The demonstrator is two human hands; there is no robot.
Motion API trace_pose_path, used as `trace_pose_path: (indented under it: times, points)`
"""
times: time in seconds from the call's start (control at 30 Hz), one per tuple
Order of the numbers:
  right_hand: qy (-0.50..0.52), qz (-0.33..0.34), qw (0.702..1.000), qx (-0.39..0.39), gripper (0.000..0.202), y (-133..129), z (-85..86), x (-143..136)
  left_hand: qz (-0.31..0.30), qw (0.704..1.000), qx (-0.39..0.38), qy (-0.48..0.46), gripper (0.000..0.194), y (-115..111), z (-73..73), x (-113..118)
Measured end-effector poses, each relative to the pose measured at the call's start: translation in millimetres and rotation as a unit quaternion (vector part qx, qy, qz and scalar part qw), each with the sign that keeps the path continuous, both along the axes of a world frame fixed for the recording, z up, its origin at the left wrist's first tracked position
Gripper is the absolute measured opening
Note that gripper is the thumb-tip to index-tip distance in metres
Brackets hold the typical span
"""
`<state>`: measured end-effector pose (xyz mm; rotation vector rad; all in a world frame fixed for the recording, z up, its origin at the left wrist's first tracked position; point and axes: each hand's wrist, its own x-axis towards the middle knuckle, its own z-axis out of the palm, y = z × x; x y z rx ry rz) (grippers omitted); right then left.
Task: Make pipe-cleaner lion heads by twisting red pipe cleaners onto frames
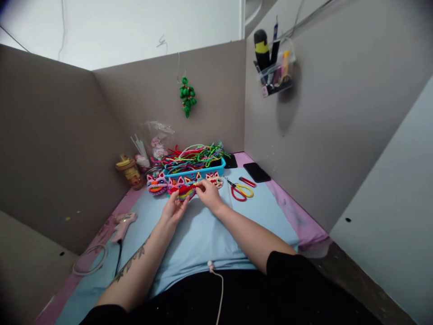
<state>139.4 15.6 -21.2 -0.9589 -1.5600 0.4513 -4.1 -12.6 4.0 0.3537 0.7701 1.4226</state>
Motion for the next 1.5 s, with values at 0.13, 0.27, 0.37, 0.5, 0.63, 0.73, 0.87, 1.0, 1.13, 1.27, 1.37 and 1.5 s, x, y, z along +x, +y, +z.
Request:
trace_pose_path:
  times: [0.13, 0.27, 0.37, 0.5, 0.63, 0.73, 0.87, 1.0, 1.13, 1.27, 1.37, 1.5]
  points:
    - [-0.006, -0.010, 1.000, -0.019, 0.010, 6.1, -8.0, -1.7, 0.001, 1.000, -0.002, -0.006, 0.023, -0.5, -0.1, 2.0]
    - [-0.032, 0.008, 0.999, -0.031, 0.014, 8.1, -12.8, -1.8, 0.015, 1.000, -0.010, -0.025, 0.022, 0.4, 0.3, 1.9]
    - [-0.043, 0.021, 0.999, -0.020, 0.015, 8.2, -15.5, -1.5, 0.016, 0.999, -0.017, -0.037, 0.017, 1.4, 1.1, 1.2]
    - [-0.064, 0.038, 0.997, 0.008, 0.017, 6.8, -18.7, -2.6, 0.024, 0.999, -0.019, -0.043, 0.015, 2.7, 1.8, -0.4]
    - [-0.055, 0.040, 0.998, -0.003, 0.016, 5.4, -18.3, -3.3, 0.024, 0.999, -0.021, -0.044, 0.017, 4.2, 0.6, -2.9]
    - [-0.030, 0.043, 0.998, -0.041, 0.014, 6.9, -16.0, -1.7, 0.016, 0.999, -0.021, -0.039, 0.017, 4.4, -0.6, -3.4]
    - [0.004, 0.100, 0.989, -0.108, 0.014, 9.8, -11.7, 1.2, 0.005, 0.999, -0.017, -0.030, 0.015, 2.7, 0.3, -2.6]
    - [0.030, 0.156, 0.978, -0.138, 0.016, 11.0, -8.5, 3.1, -0.005, 0.999, -0.019, -0.026, 0.012, 1.2, 1.3, -2.7]
    - [0.053, 0.195, 0.959, -0.201, 0.017, 12.8, -9.9, 4.6, -0.010, 0.999, -0.026, -0.024, 0.008, 2.1, -0.6, -3.2]
    - [0.075, 0.220, 0.944, -0.236, 0.018, 15.0, -12.6, 5.4, -0.007, 0.999, -0.036, -0.029, 0.008, 3.2, -2.4, -3.3]
    - [0.074, 0.212, 0.946, -0.232, 0.016, 15.7, -13.5, 5.7, -0.010, 0.999, -0.041, -0.032, 0.009, 3.4, -2.4, -3.6]
    - [0.078, 0.206, 0.946, -0.240, 0.016, 15.2, -13.8, 6.8, -0.008, 0.999, -0.041, -0.028, 0.011, 3.1, -2.2, -3.8]
